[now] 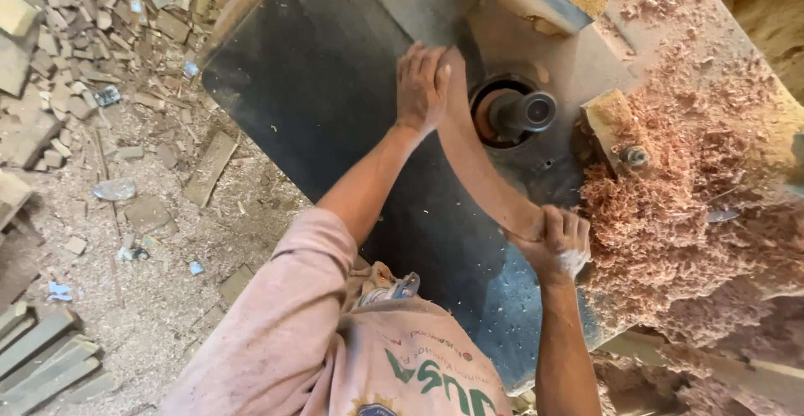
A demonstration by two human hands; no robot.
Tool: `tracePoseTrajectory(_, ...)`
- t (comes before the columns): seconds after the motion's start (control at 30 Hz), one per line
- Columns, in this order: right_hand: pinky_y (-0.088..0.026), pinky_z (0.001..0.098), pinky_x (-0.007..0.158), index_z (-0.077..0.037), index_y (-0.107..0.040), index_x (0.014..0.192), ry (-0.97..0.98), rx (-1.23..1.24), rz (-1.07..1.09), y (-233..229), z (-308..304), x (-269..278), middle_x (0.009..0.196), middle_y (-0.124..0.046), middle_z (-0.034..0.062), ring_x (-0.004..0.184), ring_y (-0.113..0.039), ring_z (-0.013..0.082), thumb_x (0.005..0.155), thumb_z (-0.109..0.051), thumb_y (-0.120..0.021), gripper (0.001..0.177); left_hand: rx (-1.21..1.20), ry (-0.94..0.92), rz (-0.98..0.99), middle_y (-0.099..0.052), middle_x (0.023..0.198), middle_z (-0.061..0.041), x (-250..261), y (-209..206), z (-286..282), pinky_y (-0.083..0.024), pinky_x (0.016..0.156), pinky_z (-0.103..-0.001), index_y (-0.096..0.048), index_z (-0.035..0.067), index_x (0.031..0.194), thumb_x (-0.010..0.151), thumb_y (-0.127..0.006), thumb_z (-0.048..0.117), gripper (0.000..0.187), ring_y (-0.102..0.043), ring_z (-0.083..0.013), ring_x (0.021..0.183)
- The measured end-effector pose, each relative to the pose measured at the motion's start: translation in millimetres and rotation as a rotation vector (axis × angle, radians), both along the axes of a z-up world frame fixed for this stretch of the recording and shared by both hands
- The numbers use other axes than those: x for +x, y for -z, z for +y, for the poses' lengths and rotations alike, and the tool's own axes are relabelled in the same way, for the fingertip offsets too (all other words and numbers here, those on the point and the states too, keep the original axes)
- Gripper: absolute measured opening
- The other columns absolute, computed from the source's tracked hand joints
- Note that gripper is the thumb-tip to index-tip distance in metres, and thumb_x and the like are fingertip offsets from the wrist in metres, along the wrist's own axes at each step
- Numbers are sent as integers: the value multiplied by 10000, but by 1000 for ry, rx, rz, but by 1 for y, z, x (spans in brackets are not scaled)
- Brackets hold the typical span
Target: The person uses a spindle shaper to smooth and shape a curved wooden piece. They repeatedly guide the wood against the rotating cutter, flipping the piece to work both sides and edges. The person inspects the wood between passes to check the finish.
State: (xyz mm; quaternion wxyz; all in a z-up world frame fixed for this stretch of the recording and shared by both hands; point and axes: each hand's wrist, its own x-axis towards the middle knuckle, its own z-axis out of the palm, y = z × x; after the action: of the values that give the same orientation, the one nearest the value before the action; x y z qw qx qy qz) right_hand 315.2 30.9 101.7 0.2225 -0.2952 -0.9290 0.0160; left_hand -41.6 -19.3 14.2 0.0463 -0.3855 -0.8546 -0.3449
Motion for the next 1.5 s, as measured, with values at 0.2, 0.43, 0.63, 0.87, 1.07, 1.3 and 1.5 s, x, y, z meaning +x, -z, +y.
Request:
tracePoseTrajectory(0.2, -533, 360, 836, -160, -681, 1090, 10, -172, 9, 14, -19, 64, 978, -623, 68, 880, -632, 286, 561, -644, -927, 758, 30, -12, 4, -576, 1084, -62, 56, 4, -24, -415, 1079, -475, -606, 154, 1256, 1096, -373, 446, 406, -560, -362, 1265)
tracePoseTrajectory(0.43, -547, 404, 866, -139, -703, 1124, 32, -225, 10, 22, -15, 85, 1032, -638, 86, 930, -638, 304, 542, -618, -933, 788, 82, -52, 39, -571, 1076, -36, 71, 10, -12, -421, 1073, -475, -623, 185, 1257, 1080, -391, 478, 414, -565, -341, 1263)
tracePoseTrajectory(0.63, -545, 396, 863, -137, -703, 1108, 70, -235, -2, 12, -14, 76, 1018, -639, 79, 917, -625, 291, 550, -617, -945, 775, 77, -32, -14, -582, 1081, -54, 69, 14, -2, -397, 1105, -506, -627, 185, 1259, 1066, -437, 430, 365, -558, -366, 1277)
tracePoseTrajectory(0.87, -540, 397, 865, -158, -702, 1126, 80, -219, -14, 27, -7, 80, 1032, -640, 61, 927, -620, 292, 531, -676, -931, 821, 84, -56, -10, -575, 1060, -34, 65, 14, 6, -384, 1114, -495, -624, 213, 1259, 1058, -431, 450, 365, -568, -343, 1262)
tracePoseTrajectory(1.07, -540, 377, 844, -176, -709, 1105, 74, -201, 5, 34, -4, 81, 1013, -631, 42, 906, -610, 282, 567, -735, -891, 797, 75, -62, 34, -593, 1077, -19, 61, 17, 8, -399, 1113, -464, -644, 225, 1241, 1050, -445, 451, 356, -579, -300, 1261)
tracePoseTrajectory(1.3, -506, 425, 693, -139, -731, 1066, 48, -46, -79, 27, 0, 71, 986, -669, 87, 837, -573, 283, 684, -672, -860, 669, 85, -37, -6, -675, 1160, -80, 60, -4, 11, -414, 1097, -492, -676, 115, 1228, 1063, -454, 306, 336, -552, -350, 1301)
tracePoseTrajectory(1.5, -474, 427, 686, -138, -711, 1056, 41, -84, -70, 26, 1, 67, 1019, -674, 88, 841, -552, 291, 731, -762, -789, 709, 105, -50, 18, -679, 1158, -73, 59, -2, 13, -425, 1093, -497, -682, 117, 1210, 1083, -412, 360, 385, -557, -347, 1298)
